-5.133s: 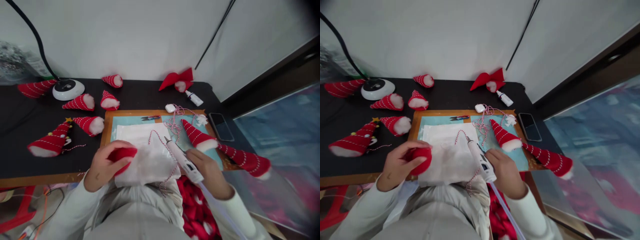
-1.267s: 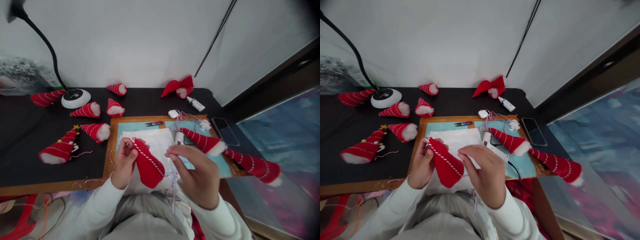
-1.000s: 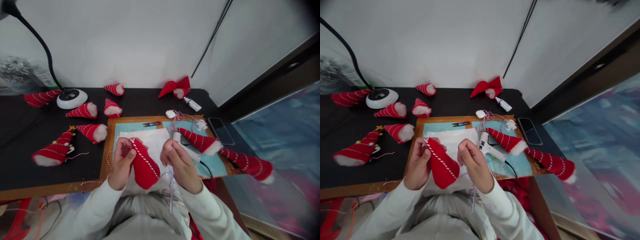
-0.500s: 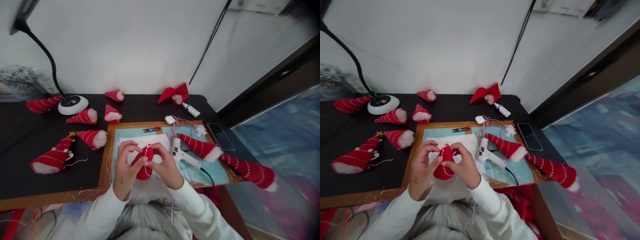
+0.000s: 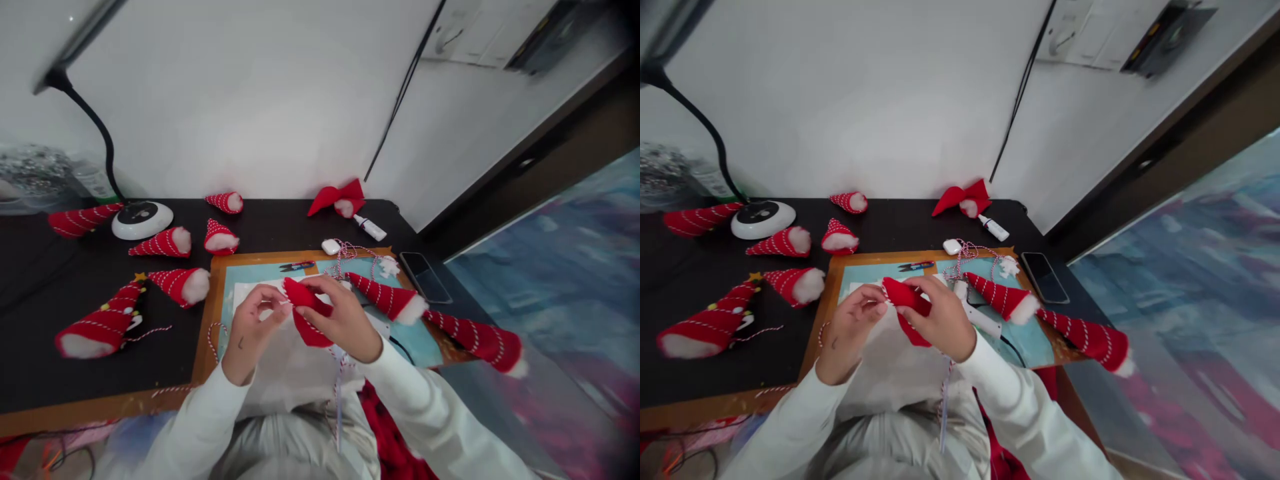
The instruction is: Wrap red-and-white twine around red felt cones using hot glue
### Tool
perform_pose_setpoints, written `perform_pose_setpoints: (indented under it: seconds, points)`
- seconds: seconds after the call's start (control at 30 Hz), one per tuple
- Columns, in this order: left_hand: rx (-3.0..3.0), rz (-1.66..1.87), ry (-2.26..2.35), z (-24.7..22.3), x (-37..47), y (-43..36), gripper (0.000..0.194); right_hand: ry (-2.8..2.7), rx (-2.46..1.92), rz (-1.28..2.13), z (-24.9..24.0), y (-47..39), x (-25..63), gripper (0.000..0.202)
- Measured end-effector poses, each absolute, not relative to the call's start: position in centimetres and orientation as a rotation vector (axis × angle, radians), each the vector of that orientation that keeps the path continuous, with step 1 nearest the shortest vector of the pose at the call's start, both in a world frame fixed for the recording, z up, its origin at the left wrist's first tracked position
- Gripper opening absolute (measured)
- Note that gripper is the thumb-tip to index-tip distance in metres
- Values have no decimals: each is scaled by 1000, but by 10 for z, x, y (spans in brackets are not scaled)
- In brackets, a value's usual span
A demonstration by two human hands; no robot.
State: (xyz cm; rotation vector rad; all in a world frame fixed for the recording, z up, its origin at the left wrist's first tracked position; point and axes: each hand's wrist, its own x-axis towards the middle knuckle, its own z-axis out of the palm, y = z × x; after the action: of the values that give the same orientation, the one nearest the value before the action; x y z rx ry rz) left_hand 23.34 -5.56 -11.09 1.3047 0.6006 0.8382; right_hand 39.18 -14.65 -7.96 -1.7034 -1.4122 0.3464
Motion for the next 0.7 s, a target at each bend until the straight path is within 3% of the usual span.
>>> perform_pose_setpoints:
  seconds: [0.2, 0.37, 0.57, 0.7]
  points:
    - [1166, 743, 621, -118, 241, -64, 26, -1462, -1802, 52, -84, -150, 385, 27]
    - [1101, 802, 499, -107, 248, -63, 31, -1742, -1795, -310, -47, -155, 395, 20]
    - [1130, 873, 219, -89, 265, -57, 37, -1719, -1700, -149, 10, -155, 410, 24]
    - [1373, 649, 138, -104, 270, -70, 67, -1475, -1489, -6, 25, -156, 412, 31]
